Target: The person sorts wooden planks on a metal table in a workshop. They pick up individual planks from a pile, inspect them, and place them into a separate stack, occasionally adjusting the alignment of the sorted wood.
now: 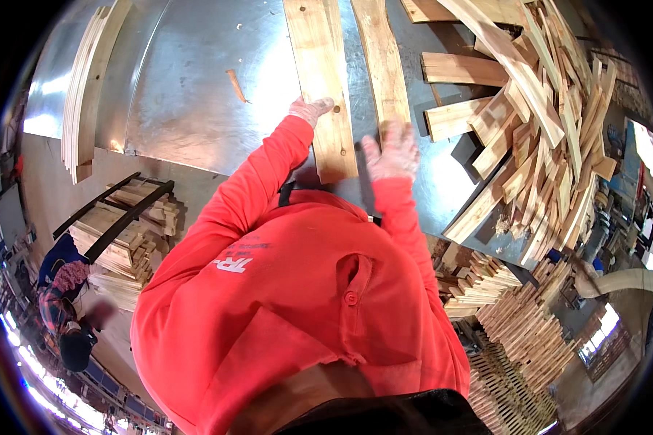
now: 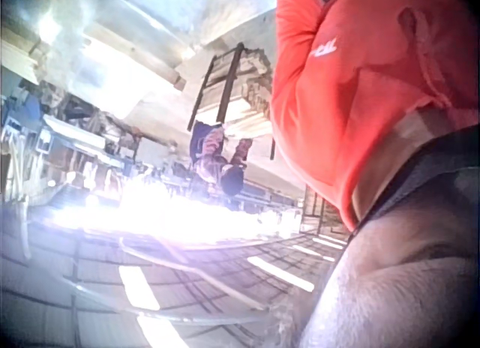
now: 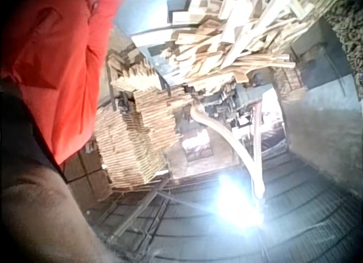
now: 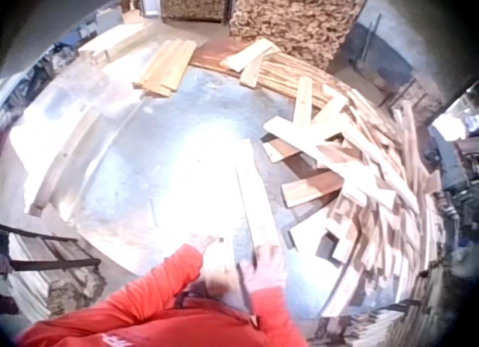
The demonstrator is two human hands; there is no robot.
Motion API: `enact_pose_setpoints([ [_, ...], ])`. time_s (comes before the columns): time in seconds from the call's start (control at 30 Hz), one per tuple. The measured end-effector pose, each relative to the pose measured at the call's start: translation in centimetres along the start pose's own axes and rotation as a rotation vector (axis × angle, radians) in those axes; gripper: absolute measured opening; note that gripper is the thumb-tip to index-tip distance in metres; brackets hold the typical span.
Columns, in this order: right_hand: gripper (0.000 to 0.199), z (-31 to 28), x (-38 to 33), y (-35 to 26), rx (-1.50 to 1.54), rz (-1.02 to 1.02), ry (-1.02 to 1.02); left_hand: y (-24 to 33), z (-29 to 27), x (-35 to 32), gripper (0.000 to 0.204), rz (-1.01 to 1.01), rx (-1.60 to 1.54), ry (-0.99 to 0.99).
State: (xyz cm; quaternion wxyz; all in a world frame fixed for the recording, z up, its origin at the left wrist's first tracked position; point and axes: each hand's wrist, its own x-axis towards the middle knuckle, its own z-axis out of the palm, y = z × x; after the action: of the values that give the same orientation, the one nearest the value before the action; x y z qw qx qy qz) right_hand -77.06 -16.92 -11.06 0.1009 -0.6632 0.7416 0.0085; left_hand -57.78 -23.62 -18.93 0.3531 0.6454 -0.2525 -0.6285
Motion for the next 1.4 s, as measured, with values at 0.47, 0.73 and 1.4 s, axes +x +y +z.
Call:
enact_pose_setpoints([
  [0.47,0.112,-1.5,3.0,-1.1,0.135,0.295,-0.231,9.5,-13.7,-4.2,0.056,-0.056,0.958,0.301],
  [0.73,0.050,6.3,1.5,2.3,0.743,0.235,-0.534,8.6,-16.0,-4.3,0.064,-0.173,1.312,0.413],
  [1.4,0.117,0.7,-2.9,-6.4,0.304,0.246,-0.333,6.7,-11.8,-10.1,0.077,0.422,0.523,0.321],
])
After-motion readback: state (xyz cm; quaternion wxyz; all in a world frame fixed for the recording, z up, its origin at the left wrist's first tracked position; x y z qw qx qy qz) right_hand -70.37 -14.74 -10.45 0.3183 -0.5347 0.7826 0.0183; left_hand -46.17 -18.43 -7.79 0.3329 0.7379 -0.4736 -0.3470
